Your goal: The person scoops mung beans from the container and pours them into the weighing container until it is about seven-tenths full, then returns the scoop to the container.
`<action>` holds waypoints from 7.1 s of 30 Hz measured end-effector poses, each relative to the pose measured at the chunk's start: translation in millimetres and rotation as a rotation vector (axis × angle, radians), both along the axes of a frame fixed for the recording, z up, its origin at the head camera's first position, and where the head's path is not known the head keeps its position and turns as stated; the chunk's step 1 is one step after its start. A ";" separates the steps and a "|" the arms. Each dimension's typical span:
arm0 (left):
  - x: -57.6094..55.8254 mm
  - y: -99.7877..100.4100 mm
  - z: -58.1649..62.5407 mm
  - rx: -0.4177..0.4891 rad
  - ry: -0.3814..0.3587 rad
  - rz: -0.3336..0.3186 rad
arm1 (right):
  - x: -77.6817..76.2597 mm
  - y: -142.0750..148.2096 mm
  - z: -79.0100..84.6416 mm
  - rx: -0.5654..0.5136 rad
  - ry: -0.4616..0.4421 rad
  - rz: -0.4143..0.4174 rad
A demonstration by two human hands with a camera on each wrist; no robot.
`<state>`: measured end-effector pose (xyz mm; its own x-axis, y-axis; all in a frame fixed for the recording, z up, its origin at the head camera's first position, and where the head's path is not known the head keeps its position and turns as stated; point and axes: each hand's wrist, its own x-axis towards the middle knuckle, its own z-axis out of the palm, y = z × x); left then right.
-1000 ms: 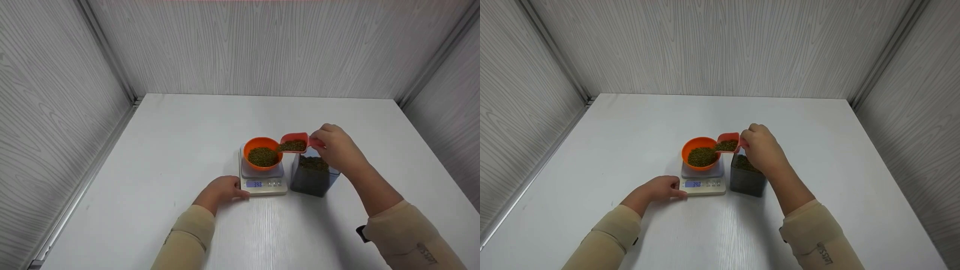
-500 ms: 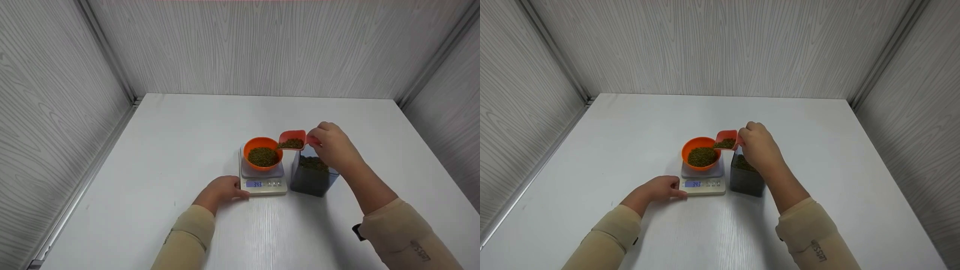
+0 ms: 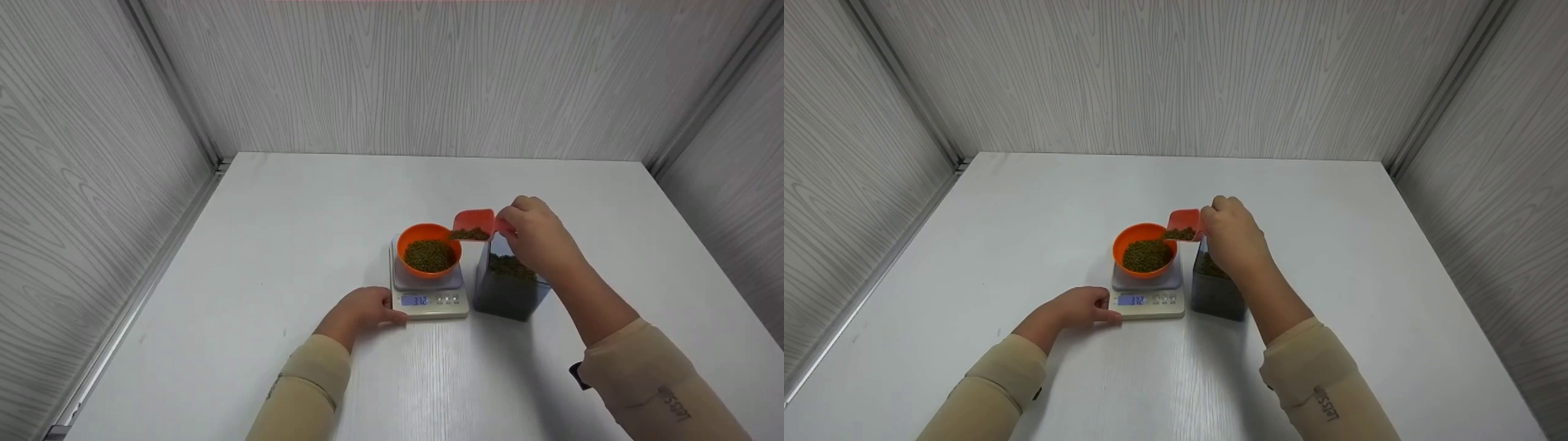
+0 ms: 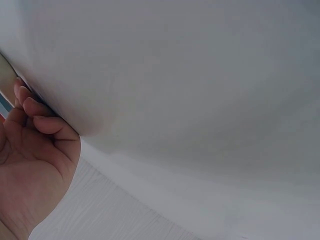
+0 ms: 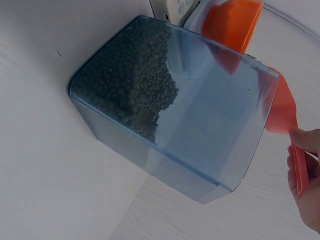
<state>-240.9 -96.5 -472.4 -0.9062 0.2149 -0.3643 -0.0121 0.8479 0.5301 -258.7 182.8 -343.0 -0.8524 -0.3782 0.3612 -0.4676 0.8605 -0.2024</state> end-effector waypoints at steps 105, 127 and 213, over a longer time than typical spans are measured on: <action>-1.8 -2.3 -2.2 -0.005 0.007 -0.020 | -0.3 -26.1 -6.6 0.857 -0.201 -0.090; -3.0 -1.7 -2.7 -0.009 0.002 -0.026 | -12.8 4.9 -11.0 0.788 -0.389 -0.016; -3.0 -1.4 -1.5 -0.008 0.018 -0.049 | -6.3 82.4 -20.1 -0.046 -0.368 0.097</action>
